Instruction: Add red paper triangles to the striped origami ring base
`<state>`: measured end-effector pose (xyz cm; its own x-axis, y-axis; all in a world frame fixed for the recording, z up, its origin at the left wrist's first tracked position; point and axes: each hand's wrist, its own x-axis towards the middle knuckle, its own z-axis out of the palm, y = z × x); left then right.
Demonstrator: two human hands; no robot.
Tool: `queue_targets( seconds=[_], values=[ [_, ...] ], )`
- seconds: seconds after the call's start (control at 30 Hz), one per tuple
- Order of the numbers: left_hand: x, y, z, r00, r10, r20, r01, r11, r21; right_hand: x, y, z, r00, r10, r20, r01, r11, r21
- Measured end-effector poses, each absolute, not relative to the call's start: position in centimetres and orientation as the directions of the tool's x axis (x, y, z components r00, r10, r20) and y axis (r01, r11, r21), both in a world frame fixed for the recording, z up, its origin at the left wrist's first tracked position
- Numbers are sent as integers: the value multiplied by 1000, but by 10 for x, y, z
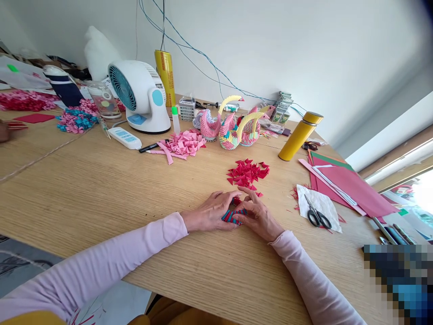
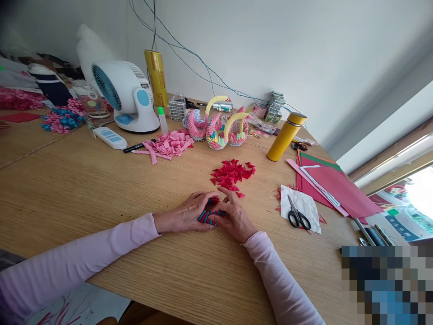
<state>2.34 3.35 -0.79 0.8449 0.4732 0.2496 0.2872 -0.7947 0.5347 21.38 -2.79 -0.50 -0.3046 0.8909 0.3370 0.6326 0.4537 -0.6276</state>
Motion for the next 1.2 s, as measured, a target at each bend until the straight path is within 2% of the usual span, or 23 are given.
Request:
queue_targets(
  seconds=[0.3, 0.6, 1.2],
  values=[
    [21, 37, -9, 871, 434, 229, 265, -809, 525, 214, -28, -4, -293, 899, 325, 625, 437, -647],
    [14, 46, 5, 932, 342, 118, 228, -809, 542, 215, -26, -10, -259, 894, 366, 615, 445, -651],
    [14, 43, -2, 927, 327, 181, 198, -841, 504, 211, -29, -4, -270, 900, 341, 633, 433, -642]
  ],
)
